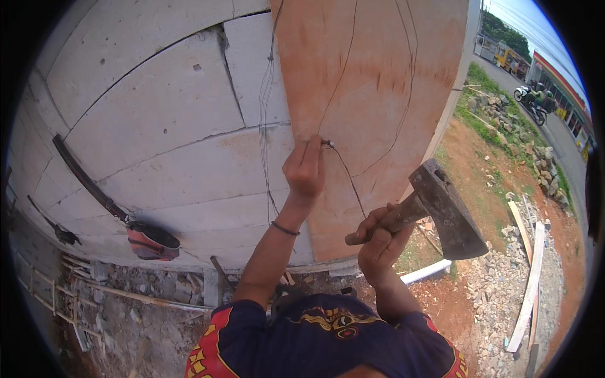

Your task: The person sits on the ground and uses a hammer to drive nails into a wall, securing black wires. They repeatedly pick up wire segments, position them against the wall, and hammer nails to fasten them in place.

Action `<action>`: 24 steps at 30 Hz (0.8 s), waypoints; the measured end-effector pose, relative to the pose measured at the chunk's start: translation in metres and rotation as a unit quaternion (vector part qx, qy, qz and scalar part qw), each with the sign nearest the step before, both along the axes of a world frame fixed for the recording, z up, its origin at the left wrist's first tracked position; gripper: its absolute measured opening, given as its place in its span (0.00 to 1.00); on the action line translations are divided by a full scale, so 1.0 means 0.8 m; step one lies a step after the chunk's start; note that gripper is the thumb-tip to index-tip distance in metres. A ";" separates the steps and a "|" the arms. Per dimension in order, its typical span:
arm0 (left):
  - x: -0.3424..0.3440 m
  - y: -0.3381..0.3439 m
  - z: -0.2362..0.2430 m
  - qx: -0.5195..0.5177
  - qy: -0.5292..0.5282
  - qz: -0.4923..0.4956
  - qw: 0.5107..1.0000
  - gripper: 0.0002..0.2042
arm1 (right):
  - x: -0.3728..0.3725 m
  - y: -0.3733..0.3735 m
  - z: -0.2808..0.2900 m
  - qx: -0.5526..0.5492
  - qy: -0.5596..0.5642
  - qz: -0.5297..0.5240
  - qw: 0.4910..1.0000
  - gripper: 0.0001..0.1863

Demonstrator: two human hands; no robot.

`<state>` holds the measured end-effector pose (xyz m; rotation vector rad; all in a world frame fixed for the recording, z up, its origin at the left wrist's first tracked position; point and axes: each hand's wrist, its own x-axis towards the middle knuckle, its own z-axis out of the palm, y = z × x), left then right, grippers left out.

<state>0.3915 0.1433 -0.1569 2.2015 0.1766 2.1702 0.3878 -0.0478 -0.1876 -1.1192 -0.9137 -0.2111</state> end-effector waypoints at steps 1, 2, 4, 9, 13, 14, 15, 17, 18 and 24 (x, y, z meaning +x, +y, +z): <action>0.000 -0.001 0.001 -0.003 0.005 0.006 1.000 0.11 | 0.000 0.004 0.006 0.038 0.010 0.017 0.999 0.15; 0.000 -0.001 0.003 -0.010 0.016 0.011 1.000 0.11 | -0.002 0.008 0.012 0.081 -0.015 0.041 0.996 0.15; 0.001 -0.003 0.004 -0.017 0.022 0.016 0.999 0.11 | 0.008 0.008 0.027 -0.139 -0.012 0.001 0.990 0.14; 0.002 -0.003 0.011 -0.007 0.007 0.022 1.000 0.10 | 0.017 -0.022 0.047 -0.126 0.000 -0.022 0.992 0.16; 0.000 -0.005 0.008 -0.045 0.033 0.024 0.998 0.08 | 0.007 -0.009 0.037 0.231 0.008 0.054 0.971 0.18; -0.001 -0.004 0.007 -0.050 0.037 0.026 0.998 0.08 | 0.006 -0.001 0.035 0.060 0.002 0.048 0.997 0.18; -0.001 -0.003 0.008 -0.050 0.037 0.022 0.998 0.08 | 0.007 0.006 0.035 -0.107 0.035 0.030 0.993 0.18; 0.000 -0.001 0.009 -0.045 0.026 0.026 0.998 0.08 | 0.012 0.010 0.039 -0.279 0.048 0.000 0.959 0.19; -0.001 -0.001 0.009 -0.041 0.018 0.023 0.999 0.08 | 0.014 0.006 0.042 -0.290 0.031 -0.009 0.956 0.19; 0.001 0.001 0.004 -0.071 0.009 -0.003 0.997 0.08 | -0.004 -0.010 0.055 0.154 -0.006 0.040 0.987 0.20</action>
